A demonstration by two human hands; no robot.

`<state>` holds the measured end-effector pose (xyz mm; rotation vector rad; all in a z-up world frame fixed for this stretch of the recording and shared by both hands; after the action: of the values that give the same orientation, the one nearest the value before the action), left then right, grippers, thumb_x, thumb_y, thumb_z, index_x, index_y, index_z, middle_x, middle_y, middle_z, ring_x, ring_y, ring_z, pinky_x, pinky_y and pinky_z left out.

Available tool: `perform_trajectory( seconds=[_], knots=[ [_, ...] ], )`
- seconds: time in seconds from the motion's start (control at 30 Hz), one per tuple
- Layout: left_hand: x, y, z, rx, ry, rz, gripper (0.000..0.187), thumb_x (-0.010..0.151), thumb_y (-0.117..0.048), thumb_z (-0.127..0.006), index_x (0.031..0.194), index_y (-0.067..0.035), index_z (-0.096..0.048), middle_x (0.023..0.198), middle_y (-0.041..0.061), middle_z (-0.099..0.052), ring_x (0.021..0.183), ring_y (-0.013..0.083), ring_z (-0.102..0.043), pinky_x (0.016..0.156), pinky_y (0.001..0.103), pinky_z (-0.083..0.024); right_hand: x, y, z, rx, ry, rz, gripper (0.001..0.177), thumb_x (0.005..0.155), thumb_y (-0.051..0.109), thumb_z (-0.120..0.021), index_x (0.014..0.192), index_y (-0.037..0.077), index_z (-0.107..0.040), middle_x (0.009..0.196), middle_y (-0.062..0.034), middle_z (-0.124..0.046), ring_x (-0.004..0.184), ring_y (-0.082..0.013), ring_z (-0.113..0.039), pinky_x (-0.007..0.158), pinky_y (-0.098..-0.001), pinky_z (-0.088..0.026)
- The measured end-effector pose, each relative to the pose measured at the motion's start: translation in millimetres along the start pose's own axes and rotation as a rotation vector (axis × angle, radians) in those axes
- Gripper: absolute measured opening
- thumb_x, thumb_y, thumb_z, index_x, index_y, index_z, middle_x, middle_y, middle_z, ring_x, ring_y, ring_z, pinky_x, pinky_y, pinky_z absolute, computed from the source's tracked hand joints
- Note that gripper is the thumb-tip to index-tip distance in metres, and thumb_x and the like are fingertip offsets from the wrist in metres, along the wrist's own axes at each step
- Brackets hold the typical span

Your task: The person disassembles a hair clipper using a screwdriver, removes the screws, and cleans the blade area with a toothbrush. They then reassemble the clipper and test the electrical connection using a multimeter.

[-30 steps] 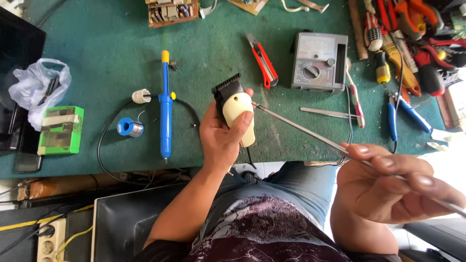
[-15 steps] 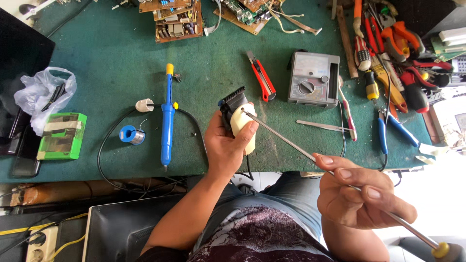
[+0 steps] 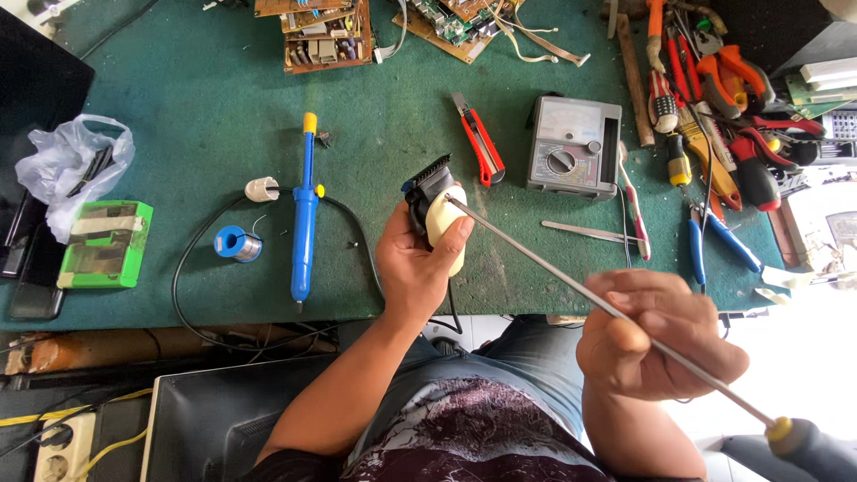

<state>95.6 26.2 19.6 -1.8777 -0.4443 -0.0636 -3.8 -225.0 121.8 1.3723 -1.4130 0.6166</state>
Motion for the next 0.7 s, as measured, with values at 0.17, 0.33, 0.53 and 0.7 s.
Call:
perform_trajectory(
  seconds=[0.17,0.33,0.53,0.7],
  knots=[
    [2.4,2.0,2.3,0.07,-0.034,0.016,0.034,0.093,-0.015,-0.083,0.124,-0.007,-0.071,0.103,0.002,-0.074,0.089,0.0083,-0.066,0.08,0.025,-0.058,-1.2,-12.3,-7.2,-0.034,0.142,-0.245,0.012,0.112,0.017,-0.05,0.118,0.012,-0.041,0.082,-0.0212,-0.048,0.073,-0.0319,-0.067,0.065,-0.0344,-0.05],
    [5.2,-0.4,6.1,0.164,-0.055,0.011,0.031,0.093,-0.023,-0.082,0.12,-0.011,-0.073,0.097,-0.001,-0.074,0.084,0.0079,-0.065,0.076,0.026,-0.057,-35.6,-37.5,9.5,0.348,0.124,-0.606,0.034,0.117,0.009,-0.048,0.151,0.006,-0.052,0.137,-0.0347,-0.06,0.124,-0.0479,-0.069,0.092,-0.0692,-0.073],
    [2.7,13.0,6.1,0.124,-0.06,0.051,0.029,0.091,-0.02,-0.085,0.116,-0.011,-0.072,0.096,0.0,-0.075,0.082,0.0074,-0.065,0.074,0.026,-0.057,-22.5,-32.9,19.0,0.136,0.012,-0.355,0.026,0.108,0.016,-0.068,0.119,0.002,-0.05,0.104,-0.029,-0.064,0.097,-0.0291,-0.076,0.071,-0.0578,-0.073],
    [2.3,11.5,5.8,0.108,-0.057,0.04,0.031,0.091,-0.021,-0.085,0.118,-0.011,-0.073,0.095,0.0,-0.075,0.081,0.0081,-0.066,0.071,0.027,-0.058,-39.8,-37.5,38.0,0.312,-0.013,-0.424,0.025,0.1,-0.004,-0.059,0.118,-0.02,-0.051,0.121,-0.0454,-0.062,0.107,-0.0517,-0.074,0.09,-0.0743,-0.07]
  ],
)
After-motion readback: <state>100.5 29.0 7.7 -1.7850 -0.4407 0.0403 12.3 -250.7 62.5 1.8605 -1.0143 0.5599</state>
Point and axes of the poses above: each hand's wrist, its own x-axis towards the middle knuckle, its own z-axis out of the back of the hand, y = z × x, the point moved 10 cm from there along x, towards the middle knuckle
